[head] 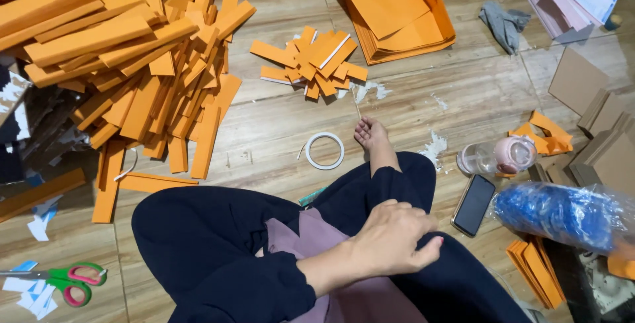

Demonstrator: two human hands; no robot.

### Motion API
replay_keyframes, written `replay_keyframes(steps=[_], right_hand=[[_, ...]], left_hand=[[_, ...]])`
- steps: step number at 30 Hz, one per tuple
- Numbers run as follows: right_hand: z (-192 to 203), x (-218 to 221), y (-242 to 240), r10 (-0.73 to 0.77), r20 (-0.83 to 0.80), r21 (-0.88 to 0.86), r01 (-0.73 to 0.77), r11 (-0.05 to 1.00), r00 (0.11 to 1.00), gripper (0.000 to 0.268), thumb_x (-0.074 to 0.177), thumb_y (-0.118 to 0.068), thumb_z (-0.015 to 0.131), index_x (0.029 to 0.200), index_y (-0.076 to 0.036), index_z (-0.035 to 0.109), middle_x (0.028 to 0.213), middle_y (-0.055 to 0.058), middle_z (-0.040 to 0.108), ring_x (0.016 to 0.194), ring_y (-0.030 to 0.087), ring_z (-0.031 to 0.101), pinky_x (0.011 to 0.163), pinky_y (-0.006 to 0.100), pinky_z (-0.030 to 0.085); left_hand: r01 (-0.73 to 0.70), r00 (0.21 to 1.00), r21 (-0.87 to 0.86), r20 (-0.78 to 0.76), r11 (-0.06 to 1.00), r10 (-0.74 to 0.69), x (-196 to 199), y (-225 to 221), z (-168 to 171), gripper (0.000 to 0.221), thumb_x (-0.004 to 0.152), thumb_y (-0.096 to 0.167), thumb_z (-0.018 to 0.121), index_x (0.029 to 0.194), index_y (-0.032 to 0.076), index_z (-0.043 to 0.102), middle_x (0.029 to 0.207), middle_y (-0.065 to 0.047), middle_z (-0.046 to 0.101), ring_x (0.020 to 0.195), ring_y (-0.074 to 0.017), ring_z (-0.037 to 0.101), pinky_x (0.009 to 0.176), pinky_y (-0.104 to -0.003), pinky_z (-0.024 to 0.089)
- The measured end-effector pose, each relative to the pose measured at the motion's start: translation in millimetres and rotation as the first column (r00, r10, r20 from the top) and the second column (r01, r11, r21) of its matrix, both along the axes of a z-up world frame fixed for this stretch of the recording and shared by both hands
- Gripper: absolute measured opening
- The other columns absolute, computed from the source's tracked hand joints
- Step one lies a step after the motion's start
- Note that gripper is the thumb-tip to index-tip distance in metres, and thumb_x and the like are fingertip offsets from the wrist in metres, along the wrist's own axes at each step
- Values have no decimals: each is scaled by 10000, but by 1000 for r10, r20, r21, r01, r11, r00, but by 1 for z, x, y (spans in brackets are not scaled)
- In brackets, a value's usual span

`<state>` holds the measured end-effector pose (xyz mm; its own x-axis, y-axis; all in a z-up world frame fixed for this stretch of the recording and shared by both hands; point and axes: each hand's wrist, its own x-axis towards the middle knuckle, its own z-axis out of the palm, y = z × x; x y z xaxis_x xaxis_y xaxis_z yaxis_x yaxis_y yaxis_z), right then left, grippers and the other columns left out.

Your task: Applying double-sided tape to orange paper strips

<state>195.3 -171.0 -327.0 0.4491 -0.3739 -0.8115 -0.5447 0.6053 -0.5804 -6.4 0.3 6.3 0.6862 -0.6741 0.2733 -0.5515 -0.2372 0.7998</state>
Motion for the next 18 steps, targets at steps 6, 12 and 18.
replay_keyframes(steps=[6, 12, 18], right_hand=[[-13, 6, -11, 3, -20, 6, -3, 1000, 1000, 118, 789, -198, 530, 815, -174, 642, 678, -39, 624, 594, 132, 619, 562, 292, 512], [25, -3, 3, -47, -44, 1, 48, 999, 998, 151, 807, -174, 515, 874, -98, 628, 712, 20, 637, 643, 176, 636, 620, 333, 534], [34, 1, 4, -70, -54, 16, 70, 997, 996, 168, 817, -190, 502, 894, -101, 622, 762, 11, 643, 671, 162, 633, 667, 328, 527]], left_hand=[[-67, 998, 56, -12, 996, 68, 10, 3, -2, 406, 772, 407, 444, 796, 22, 573, 780, -156, 533, 710, -326, 493, 659, -436, 384], [-76, 997, 184, -16, 980, 80, 14, -2, -1, 378, 774, 446, 439, 833, 79, 512, 815, -117, 558, 743, -315, 487, 655, -435, 334], [-130, 987, 118, -79, 985, 140, 0, -12, -30, 562, 826, 419, 400, 1130, -33, 539, 1195, -240, 514, 1106, -417, 456, 954, -456, 325]])
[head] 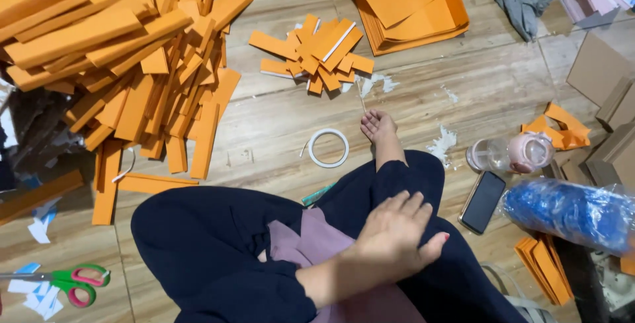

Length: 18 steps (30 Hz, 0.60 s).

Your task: Applying double-sided tape to orange paper strips

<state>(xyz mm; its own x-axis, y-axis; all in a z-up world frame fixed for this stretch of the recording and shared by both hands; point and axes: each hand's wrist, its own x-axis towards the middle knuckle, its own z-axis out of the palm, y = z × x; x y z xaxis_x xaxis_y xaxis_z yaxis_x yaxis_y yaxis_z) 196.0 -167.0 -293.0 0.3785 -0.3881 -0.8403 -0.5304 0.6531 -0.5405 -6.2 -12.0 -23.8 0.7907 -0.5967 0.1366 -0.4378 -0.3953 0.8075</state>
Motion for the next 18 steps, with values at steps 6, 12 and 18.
replay_keyframes(steps=[6, 12, 18], right_hand=[[29, 1, 12, -60, -28, -44, 59, 997, 998, 139, 804, -146, 518, 800, -69, 633, 702, 42, 652, 607, 174, 631, 623, 331, 541], [16, 4, 7, -39, -26, -28, 38, 999, 999, 188, 821, -193, 495, 829, -77, 642, 709, 33, 657, 610, 164, 637, 621, 329, 541], [23, 2, 12, -36, -26, -58, 34, 998, 999, 183, 815, -172, 500, 823, -66, 649, 688, 43, 652, 585, 174, 633, 558, 310, 537]], left_hand=[[-42, 976, -37, 212, 998, 49, -11, 7, 37, 330, 827, 354, 515, 754, 35, 552, 767, -121, 532, 767, -281, 528, 704, -354, 434], [-4, 1000, 143, 31, 990, -1, 31, -1, 5, 461, 829, 474, 443, 831, 32, 575, 829, -130, 549, 775, -321, 531, 573, -437, 445], [-6, 989, 6, 150, 1000, 5, 15, 5, 24, 382, 799, 394, 518, 794, 15, 560, 791, -148, 535, 742, -323, 481, 627, -434, 372]])
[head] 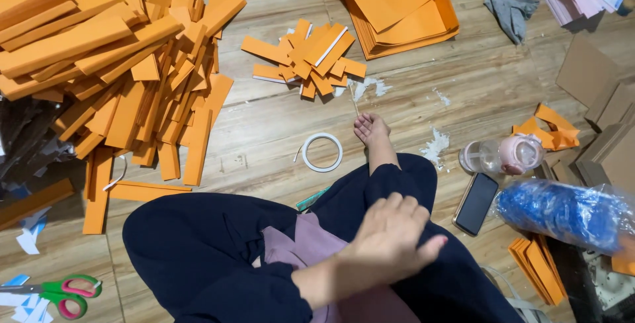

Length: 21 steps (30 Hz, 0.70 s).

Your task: Applying double-sided tape to orange paper strips

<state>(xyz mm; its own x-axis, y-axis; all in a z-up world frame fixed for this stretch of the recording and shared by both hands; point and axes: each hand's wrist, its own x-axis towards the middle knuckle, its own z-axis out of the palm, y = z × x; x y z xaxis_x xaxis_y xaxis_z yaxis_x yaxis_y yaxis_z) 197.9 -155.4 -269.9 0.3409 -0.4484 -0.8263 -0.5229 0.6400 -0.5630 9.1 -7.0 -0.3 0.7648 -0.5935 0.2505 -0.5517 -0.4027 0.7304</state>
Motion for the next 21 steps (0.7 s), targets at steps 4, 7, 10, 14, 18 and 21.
replay_keyframes(steps=[4, 7, 10, 14, 18, 21], right_hand=[[-21, 3, -10, 34, -5, 25, -34, 999, 999, 197, 829, -207, 487, 838, -91, 646, 694, 21, 648, 600, 161, 633, 592, 306, 533], [-49, 7, -20, 59, 17, 28, -60, 998, 998, 190, 802, -193, 496, 815, -82, 650, 685, 36, 656, 590, 172, 641, 544, 320, 531], [-60, 11, -19, 113, 46, 6, -114, 993, 992, 163, 769, -209, 499, 812, -106, 618, 719, 47, 658, 609, 194, 649, 543, 330, 524], [-85, 25, -15, 470, -26, -311, -454, 835, 882, 102, 730, -264, 573, 770, -174, 601, 638, 25, 639, 523, 159, 645, 429, 301, 503], [-31, 4, 18, 802, -495, -610, -791, -47, 334, 338, 700, -516, 642, 929, -267, 627, 787, 8, 651, 848, 211, 630, 732, 326, 486], [12, -12, 53, 909, -375, -569, -819, -69, 184, 465, 609, -421, 782, 941, -139, 620, 701, -29, 616, 732, 169, 614, 693, 311, 482]], left_hand=[[52, 992, 74, -119, 996, -43, 8, 0, -3, 431, 810, 450, 466, 830, 28, 554, 835, -149, 547, 789, -331, 482, 673, -438, 361], [-13, 984, 65, -174, 998, 25, 13, 4, -10, 495, 797, 504, 385, 839, 39, 549, 871, -139, 528, 799, -335, 468, 660, -456, 373], [87, 966, 37, -247, 996, -75, 11, 10, -11, 457, 761, 456, 411, 747, 28, 572, 812, -188, 580, 735, -379, 511, 618, -498, 373], [169, 886, 33, -443, 985, -137, 23, 32, -35, 393, 753, 518, 421, 734, 149, 556, 759, -93, 610, 781, -314, 588, 675, -417, 452], [-304, 726, 366, -509, 879, 463, 83, 72, -161, 272, 680, 446, 641, 858, 241, 636, 788, -110, 651, 849, -309, 647, 714, -406, 526], [-554, 633, 547, -213, 627, 744, 125, 163, -237, 176, 746, 171, 595, 913, 117, 611, 803, -125, 620, 836, -314, 637, 684, -420, 510]])
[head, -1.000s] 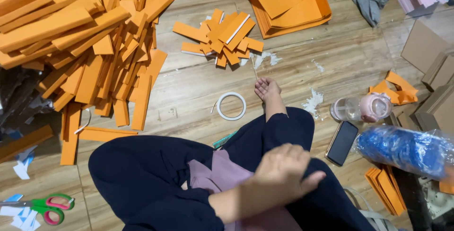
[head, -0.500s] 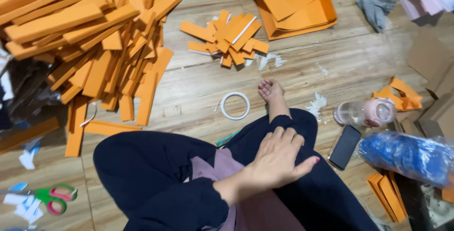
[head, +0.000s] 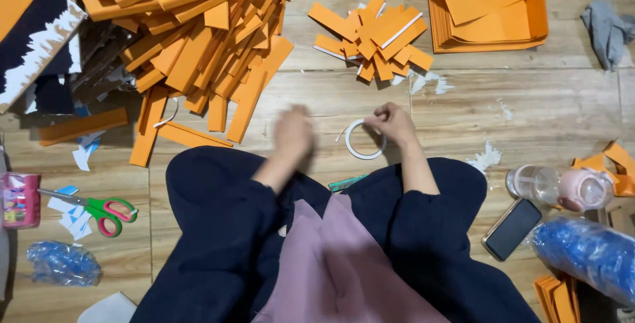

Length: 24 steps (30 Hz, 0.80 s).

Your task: Applying double-sided tape to orange paper strips

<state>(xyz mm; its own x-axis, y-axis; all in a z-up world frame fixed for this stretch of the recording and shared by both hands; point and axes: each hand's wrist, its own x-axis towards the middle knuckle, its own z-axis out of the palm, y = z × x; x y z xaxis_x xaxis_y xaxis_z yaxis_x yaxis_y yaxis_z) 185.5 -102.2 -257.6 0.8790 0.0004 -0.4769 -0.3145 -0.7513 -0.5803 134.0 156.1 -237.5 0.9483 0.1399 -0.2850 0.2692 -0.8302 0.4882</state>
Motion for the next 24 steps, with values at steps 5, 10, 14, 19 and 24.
replay_keyframes(steps=[5, 10, 14, 19, 24], right_hand=[[32, -8, 32, 232, 28, -299, -214, 930, 972, 364, 614, -339, 760, 904, -190, 597, 803, 23, 609, 874, 247, 613, 777, 391, 477], [24, -6, 34, 382, 20, -348, -351, 869, 924, 214, 705, -239, 691, 858, -127, 591, 831, 95, 603, 891, 313, 612, 758, 451, 492], [24, -6, 17, 291, 22, -358, -265, 895, 956, 191, 692, -287, 666, 770, -130, 592, 746, 85, 586, 821, 317, 621, 696, 446, 491], [37, -8, 20, 314, 41, -449, -263, 854, 948, 472, 602, -297, 744, 976, -104, 529, 972, 132, 528, 973, 355, 547, 766, 504, 485], [6, -10, 26, 671, 194, -492, -521, 697, 715, 256, 692, -121, 596, 938, -153, 533, 906, 65, 492, 919, 285, 542, 732, 380, 497]], left_hand=[[-210, 974, 342, 154, 916, 166, -5, 94, 13, 406, 705, 240, 711, 1022, 62, 531, 931, -150, 543, 874, -333, 568, 700, -444, 494], [-109, 994, 456, 68, 883, 87, -11, 114, -46, 206, 707, 250, 690, 820, 95, 616, 790, -79, 539, 779, -300, 571, 642, -433, 474], [54, 994, 161, -103, 986, -38, -4, 70, -14, 132, 754, 254, 604, 755, 129, 643, 751, -104, 603, 794, -336, 614, 664, -455, 481], [202, 976, -17, -78, 979, -203, 4, 20, 12, 108, 743, 225, 608, 710, 122, 610, 747, -117, 591, 819, -360, 611, 696, -455, 463], [141, 984, -28, -104, 990, -143, 1, 26, 17, 226, 682, 233, 744, 787, 155, 560, 804, -49, 545, 883, -310, 581, 747, -418, 438]])
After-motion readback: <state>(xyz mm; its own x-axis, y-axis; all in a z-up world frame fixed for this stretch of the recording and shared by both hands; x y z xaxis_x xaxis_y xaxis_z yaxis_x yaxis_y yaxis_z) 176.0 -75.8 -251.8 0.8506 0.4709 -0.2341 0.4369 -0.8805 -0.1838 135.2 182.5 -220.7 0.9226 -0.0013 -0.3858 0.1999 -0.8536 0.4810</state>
